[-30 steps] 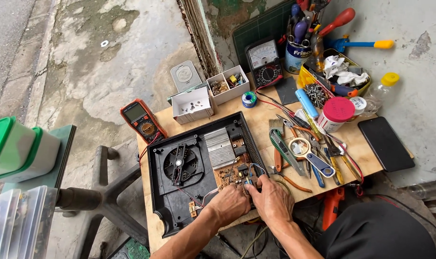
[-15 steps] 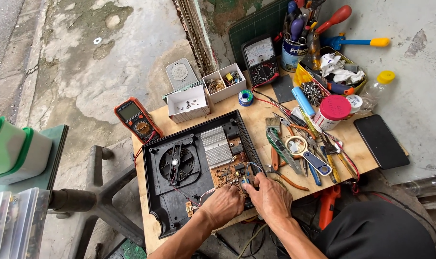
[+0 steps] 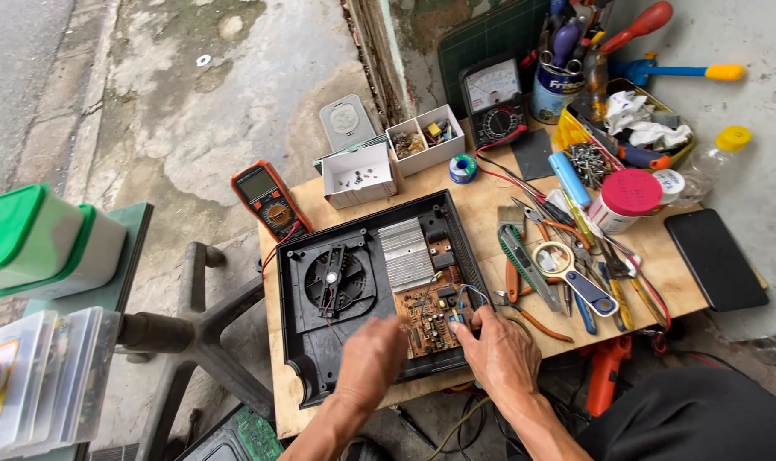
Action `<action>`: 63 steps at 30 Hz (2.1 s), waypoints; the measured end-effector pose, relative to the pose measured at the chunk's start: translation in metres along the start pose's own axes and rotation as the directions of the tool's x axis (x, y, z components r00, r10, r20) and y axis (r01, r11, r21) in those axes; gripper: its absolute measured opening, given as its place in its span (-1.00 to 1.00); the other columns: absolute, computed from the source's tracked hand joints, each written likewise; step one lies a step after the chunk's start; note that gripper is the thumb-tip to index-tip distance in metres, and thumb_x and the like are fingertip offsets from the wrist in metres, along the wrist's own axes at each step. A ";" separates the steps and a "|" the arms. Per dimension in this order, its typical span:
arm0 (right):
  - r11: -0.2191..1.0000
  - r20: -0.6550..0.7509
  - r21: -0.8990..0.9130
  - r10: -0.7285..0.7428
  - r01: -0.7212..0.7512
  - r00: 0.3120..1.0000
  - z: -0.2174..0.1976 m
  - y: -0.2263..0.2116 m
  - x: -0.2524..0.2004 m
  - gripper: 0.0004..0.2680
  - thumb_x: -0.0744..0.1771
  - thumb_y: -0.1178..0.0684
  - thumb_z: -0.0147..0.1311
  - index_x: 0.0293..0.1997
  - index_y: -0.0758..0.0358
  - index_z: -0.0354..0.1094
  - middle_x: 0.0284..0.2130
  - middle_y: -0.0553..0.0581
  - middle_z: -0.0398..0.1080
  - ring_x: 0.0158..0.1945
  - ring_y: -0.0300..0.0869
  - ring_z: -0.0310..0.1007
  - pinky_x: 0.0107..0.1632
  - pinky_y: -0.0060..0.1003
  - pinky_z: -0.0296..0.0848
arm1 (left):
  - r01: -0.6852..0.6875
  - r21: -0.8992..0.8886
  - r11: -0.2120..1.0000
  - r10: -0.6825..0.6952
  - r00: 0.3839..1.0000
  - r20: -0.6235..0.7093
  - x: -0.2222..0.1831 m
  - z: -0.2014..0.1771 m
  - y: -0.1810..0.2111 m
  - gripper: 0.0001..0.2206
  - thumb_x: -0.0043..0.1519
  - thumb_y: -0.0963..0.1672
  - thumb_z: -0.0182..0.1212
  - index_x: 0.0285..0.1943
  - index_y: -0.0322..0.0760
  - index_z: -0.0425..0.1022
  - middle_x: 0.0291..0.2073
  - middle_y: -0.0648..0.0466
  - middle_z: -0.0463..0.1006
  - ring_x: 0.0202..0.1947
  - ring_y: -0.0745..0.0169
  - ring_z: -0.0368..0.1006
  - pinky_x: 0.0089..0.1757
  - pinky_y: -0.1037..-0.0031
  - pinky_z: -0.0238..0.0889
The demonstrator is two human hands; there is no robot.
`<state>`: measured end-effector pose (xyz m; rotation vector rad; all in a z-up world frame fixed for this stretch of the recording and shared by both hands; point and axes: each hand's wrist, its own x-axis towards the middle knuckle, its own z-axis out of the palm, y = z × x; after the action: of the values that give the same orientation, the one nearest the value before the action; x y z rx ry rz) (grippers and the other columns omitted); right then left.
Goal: Disassembling an induction cooker by unscrewing the mainboard and disconnecting internal wiring.
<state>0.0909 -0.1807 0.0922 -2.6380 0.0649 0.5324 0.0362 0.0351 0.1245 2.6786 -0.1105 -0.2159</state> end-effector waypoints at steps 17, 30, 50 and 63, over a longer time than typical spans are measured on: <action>0.892 -0.174 -0.268 -0.415 0.363 0.893 0.040 0.017 0.023 -0.43 0.33 -0.41 0.26 0.46 -0.02 0.25 0.20 0.04 0.41 0.22 -0.05 0.46 0.19 -0.03 0.56 | 0.205 0.118 0.972 -0.175 0.958 -0.229 0.037 0.046 -0.074 -0.59 0.20 -0.22 0.11 0.27 -0.25 0.53 0.10 -0.08 0.55 0.13 -0.07 0.41 0.10 0.10 0.29; 0.966 -0.253 -0.103 -0.255 0.236 0.933 0.030 0.006 0.006 -0.54 0.30 -0.25 0.37 0.34 -0.11 0.39 0.09 0.05 0.49 0.18 0.01 0.41 0.21 0.00 0.48 | 0.595 -0.785 0.173 -0.669 0.656 0.350 0.084 -0.023 -0.019 -0.43 0.29 0.13 0.23 0.35 -0.27 0.50 0.35 -0.10 0.58 0.36 0.01 0.49 0.33 0.13 0.35; 0.887 -0.161 0.435 -0.093 0.156 0.982 -0.002 0.016 -0.016 -0.68 0.38 -0.05 0.15 0.31 -0.05 0.46 0.13 -0.02 0.61 0.16 -0.20 0.60 0.26 -0.21 0.58 | 0.411 -0.894 0.179 -0.671 0.715 0.194 0.087 0.048 -0.042 -0.55 0.22 0.23 0.34 -0.20 -0.04 0.37 0.01 -0.01 0.70 0.09 0.09 0.57 0.20 0.05 0.43; 0.870 -0.048 0.447 -0.207 0.206 0.977 -0.012 0.029 -0.017 -0.58 0.40 0.25 -0.19 0.43 -0.02 0.33 0.34 0.01 0.53 0.42 -0.15 0.53 0.50 -0.18 0.41 | 0.604 -0.781 0.159 -0.596 0.689 0.412 0.062 -0.006 -0.014 -0.27 0.17 0.05 0.51 0.52 -0.08 0.30 0.34 -0.01 0.60 0.29 0.04 0.53 0.10 0.19 0.46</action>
<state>0.0755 -0.2125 0.0966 -2.1559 -0.0860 0.3892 0.0986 0.0436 0.1150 1.4581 0.8934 -0.3933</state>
